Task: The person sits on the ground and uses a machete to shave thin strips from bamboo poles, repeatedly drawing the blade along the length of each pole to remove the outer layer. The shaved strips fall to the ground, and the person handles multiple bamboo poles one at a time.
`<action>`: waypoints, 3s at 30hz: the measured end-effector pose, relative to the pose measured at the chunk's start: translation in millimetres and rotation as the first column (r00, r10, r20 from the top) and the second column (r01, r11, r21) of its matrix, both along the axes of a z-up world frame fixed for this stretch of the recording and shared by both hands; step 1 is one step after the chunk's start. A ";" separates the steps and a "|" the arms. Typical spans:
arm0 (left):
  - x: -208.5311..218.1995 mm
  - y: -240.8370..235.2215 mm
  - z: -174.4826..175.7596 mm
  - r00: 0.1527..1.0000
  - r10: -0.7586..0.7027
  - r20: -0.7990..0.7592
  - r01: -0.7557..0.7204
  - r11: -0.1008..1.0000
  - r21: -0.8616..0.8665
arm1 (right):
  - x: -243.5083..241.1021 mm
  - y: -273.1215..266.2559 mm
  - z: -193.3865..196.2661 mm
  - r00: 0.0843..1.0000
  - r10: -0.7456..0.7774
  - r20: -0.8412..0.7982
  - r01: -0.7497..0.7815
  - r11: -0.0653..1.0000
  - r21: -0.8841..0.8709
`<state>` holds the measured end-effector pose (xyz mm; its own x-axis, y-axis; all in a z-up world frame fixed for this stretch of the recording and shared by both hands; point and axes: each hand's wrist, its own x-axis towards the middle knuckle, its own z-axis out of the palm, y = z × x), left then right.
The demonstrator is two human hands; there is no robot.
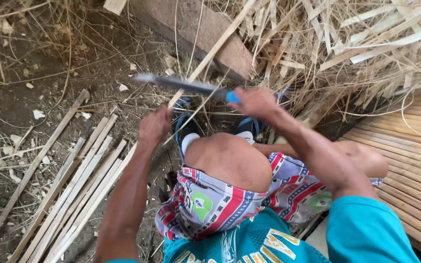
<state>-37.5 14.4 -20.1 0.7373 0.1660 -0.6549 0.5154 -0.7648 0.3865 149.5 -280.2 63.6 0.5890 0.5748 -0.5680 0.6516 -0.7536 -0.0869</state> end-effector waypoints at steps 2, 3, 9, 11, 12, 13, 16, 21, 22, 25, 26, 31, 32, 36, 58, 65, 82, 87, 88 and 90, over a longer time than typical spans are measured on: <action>-14.7 8.3 3.3 0.998 0.007 -0.057 -0.007 1.000 0.006 | 49.7 -35.3 6.7 0.944 -0.304 0.130 0.281 0.944 0.171; -26.3 13.8 5.3 1.000 -0.007 -0.017 0.007 0.999 0.040 | 66.7 -43.7 11.5 0.831 -0.529 0.172 0.483 0.839 0.251; -5.1 15.3 -12.1 0.981 0.021 0.192 -0.023 1.000 0.007 | 38.2 -14.2 13.2 0.881 -0.473 0.007 0.450 0.843 0.295; -9.7 8.3 -19.5 0.979 0.065 0.192 -0.056 0.997 -0.050 | -10.8 11.5 -20.1 0.951 -0.271 -0.150 0.267 0.963 -0.044; -14.6 6.7 -23.5 0.994 0.079 0.074 -0.073 0.993 -0.088 | -19.0 11.3 -31.1 0.986 -0.142 -0.091 0.148 0.988 0.054; -15.4 7.6 -27.8 0.995 0.087 -0.043 -0.091 0.989 -0.117 | -24.0 13.3 -43.0 1.000 -0.018 -0.018 0.020 0.988 0.151; -70.7 28.1 -30.4 0.948 -0.112 0.298 0.107 0.994 0.033 | 31.1 -30.4 -39.9 0.928 -0.369 0.044 0.365 0.927 0.081; -37.5 39.0 -8.1 0.996 0.034 0.083 -0.025 0.994 -0.111 | 92.5 -44.4 4.2 0.846 -0.506 0.170 0.484 0.861 0.155; -10.4 41.6 -3.4 0.997 -0.028 0.067 0.034 0.996 -0.086 | 99.8 -37.6 3.8 0.841 -0.522 0.144 0.506 0.852 0.133; 57.5 15.9 2.1 0.982 0.088 0.165 -0.058 0.982 -0.180 | 84.8 -33.7 -18.8 0.854 -0.455 0.251 0.376 0.874 0.307; 74.5 7.1 2.5 0.946 0.087 0.314 -0.039 0.987 -0.155 | 82.8 -34.8 -22.0 0.849 -0.473 0.235 0.401 0.867 0.296; 120.9 -13.9 1.7 0.973 0.220 0.067 -0.161 0.860 -0.484 | 49.7 -9.2 -6.0 0.764 -0.630 -0.141 0.645 0.744 0.176; 117.2 -14.6 2.7 0.985 0.150 0.082 -0.108 0.918 -0.381 | 36.3 -5.1 -0.5 0.856 -0.505 -0.115 0.517 0.841 0.159; 30.7 -4.8 11.0 0.993 0.011 0.113 -0.003 0.997 -0.074 | 29.6 -14.4 -1.5 0.957 -0.288 -0.047 0.290 0.955 0.063; -48.0 15.2 0.1 0.998 0.032 0.060 -0.031 0.999 -0.026 | 109.2 -61.2 35.5 0.649 -0.758 0.060 0.719 0.638 0.275; 5.2 -19.9 -15.4 0.942 0.091 0.322 -0.098 0.995 0.007 | -8.2 4.8 -7.9 0.986 -0.149 -0.080 0.136 0.981 -0.139; 12.1 14.5 -24.6 0.994 0.089 0.059 -0.082 0.991 -0.109 | -34.4 22.2 -15.5 0.977 -0.155 -0.145 0.155 0.988 -0.008; -17.2 13.2 -15.3 0.951 0.115 0.288 -0.123 0.992 0.013 | 55.7 -27.0 9.1 0.851 -0.519 0.078 0.504 0.849 0.157; -18.6 10.2 -7.9 0.950 0.139 0.281 -0.154 0.988 0.032 | 66.7 -31.5 15.6 0.797 -0.575 0.187 0.518 0.809 0.278; -8.6 1.0 5.4 0.965 0.202 0.166 -0.216 0.974 0.074 | 68.8 -30.1 22.7 0.800 -0.597 0.064 0.556 0.777 0.296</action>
<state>-46.1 15.4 -14.7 0.7721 0.3807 -0.5089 0.6060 -0.6823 0.4090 218.2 -310.3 86.3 0.9195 0.2088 -0.3330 0.1216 -0.9568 -0.2641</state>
